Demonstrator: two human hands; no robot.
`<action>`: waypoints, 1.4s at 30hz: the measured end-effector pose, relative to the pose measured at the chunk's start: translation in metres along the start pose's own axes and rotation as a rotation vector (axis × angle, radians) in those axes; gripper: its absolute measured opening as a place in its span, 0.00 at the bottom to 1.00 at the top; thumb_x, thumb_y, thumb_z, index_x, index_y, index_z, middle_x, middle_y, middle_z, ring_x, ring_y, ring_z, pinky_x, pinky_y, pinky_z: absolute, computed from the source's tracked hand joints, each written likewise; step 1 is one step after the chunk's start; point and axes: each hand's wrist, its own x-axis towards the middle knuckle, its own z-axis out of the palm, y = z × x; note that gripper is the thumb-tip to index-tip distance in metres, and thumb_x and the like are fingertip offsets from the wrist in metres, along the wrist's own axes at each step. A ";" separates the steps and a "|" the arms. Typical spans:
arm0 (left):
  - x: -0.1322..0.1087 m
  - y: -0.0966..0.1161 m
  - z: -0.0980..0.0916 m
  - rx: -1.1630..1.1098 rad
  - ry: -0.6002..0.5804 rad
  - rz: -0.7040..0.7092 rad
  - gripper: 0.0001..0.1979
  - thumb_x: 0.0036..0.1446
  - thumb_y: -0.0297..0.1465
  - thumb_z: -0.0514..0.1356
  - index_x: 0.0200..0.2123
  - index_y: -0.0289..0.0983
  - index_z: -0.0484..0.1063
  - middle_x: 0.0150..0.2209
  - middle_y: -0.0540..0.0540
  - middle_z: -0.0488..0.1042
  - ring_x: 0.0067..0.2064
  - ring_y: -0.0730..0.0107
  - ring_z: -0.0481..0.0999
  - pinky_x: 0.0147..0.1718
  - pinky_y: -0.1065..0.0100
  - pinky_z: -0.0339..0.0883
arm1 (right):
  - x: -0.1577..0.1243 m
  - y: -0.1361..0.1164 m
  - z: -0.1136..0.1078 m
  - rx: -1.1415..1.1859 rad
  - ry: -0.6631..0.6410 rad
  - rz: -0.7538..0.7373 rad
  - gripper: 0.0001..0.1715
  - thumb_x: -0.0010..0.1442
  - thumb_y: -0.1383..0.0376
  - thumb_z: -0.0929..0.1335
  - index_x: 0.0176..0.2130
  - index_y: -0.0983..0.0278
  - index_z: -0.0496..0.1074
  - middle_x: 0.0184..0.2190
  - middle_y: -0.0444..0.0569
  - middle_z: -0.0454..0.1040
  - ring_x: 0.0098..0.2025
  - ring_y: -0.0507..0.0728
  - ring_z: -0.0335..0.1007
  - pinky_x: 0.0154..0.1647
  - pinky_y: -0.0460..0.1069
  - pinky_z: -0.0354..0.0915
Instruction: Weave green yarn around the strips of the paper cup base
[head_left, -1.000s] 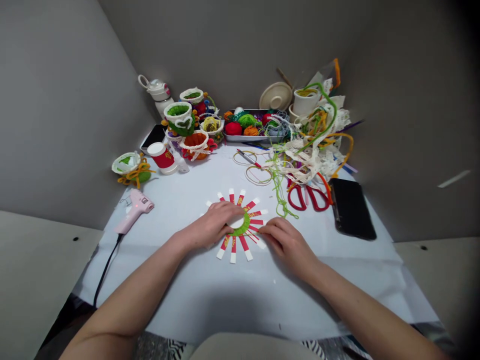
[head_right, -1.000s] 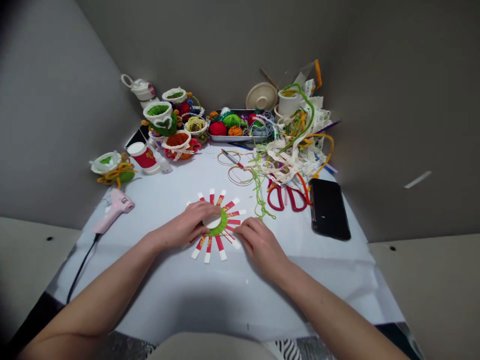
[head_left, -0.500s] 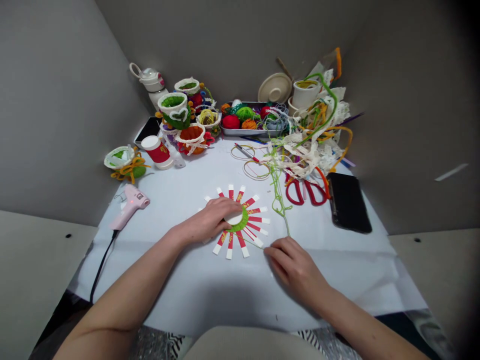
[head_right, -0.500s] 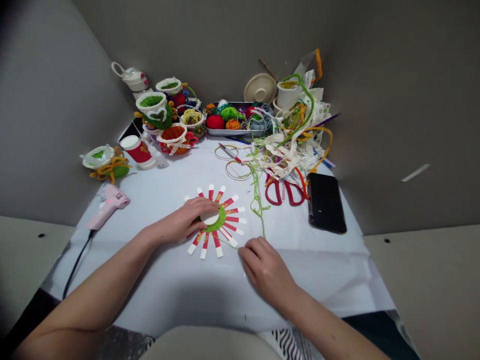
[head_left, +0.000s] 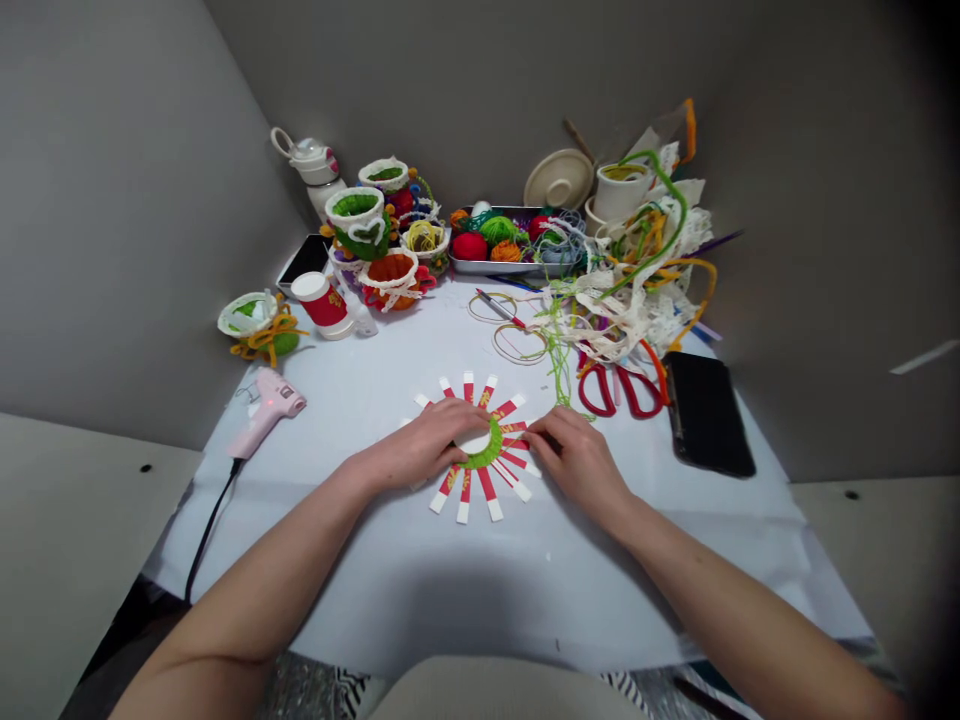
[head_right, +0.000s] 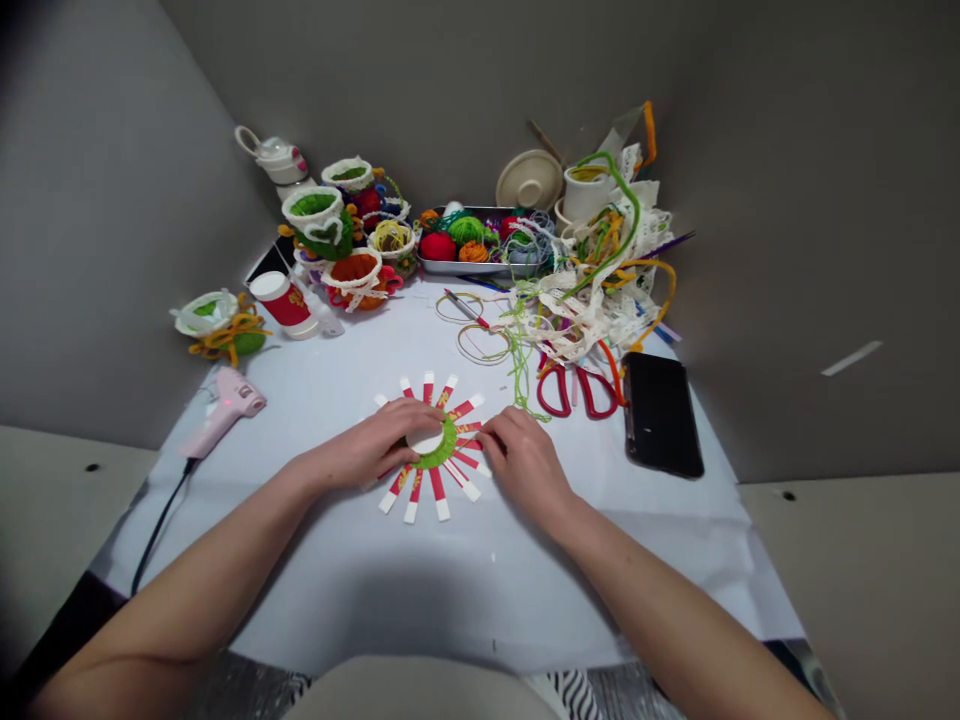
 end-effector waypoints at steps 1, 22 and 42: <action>0.000 0.001 -0.001 -0.003 -0.001 0.004 0.19 0.68 0.24 0.57 0.60 0.43 0.67 0.63 0.39 0.72 0.65 0.54 0.69 0.65 0.44 0.62 | 0.000 0.000 0.002 0.001 0.003 0.001 0.10 0.69 0.67 0.67 0.34 0.61 0.74 0.31 0.48 0.72 0.36 0.58 0.70 0.37 0.52 0.65; 0.003 0.002 0.007 0.013 0.052 -0.033 0.22 0.67 0.28 0.62 0.62 0.43 0.65 0.60 0.39 0.71 0.62 0.52 0.68 0.62 0.46 0.65 | -0.027 -0.004 -0.011 0.051 -0.002 -0.101 0.11 0.71 0.70 0.64 0.43 0.60 0.76 0.38 0.52 0.74 0.41 0.59 0.72 0.41 0.54 0.71; 0.000 -0.002 -0.002 -0.011 -0.044 -0.039 0.18 0.66 0.25 0.60 0.57 0.43 0.69 0.62 0.42 0.73 0.64 0.54 0.68 0.65 0.45 0.57 | -0.077 -0.027 -0.016 -0.106 0.034 -0.155 0.12 0.71 0.73 0.64 0.44 0.63 0.76 0.36 0.53 0.75 0.38 0.59 0.70 0.39 0.54 0.72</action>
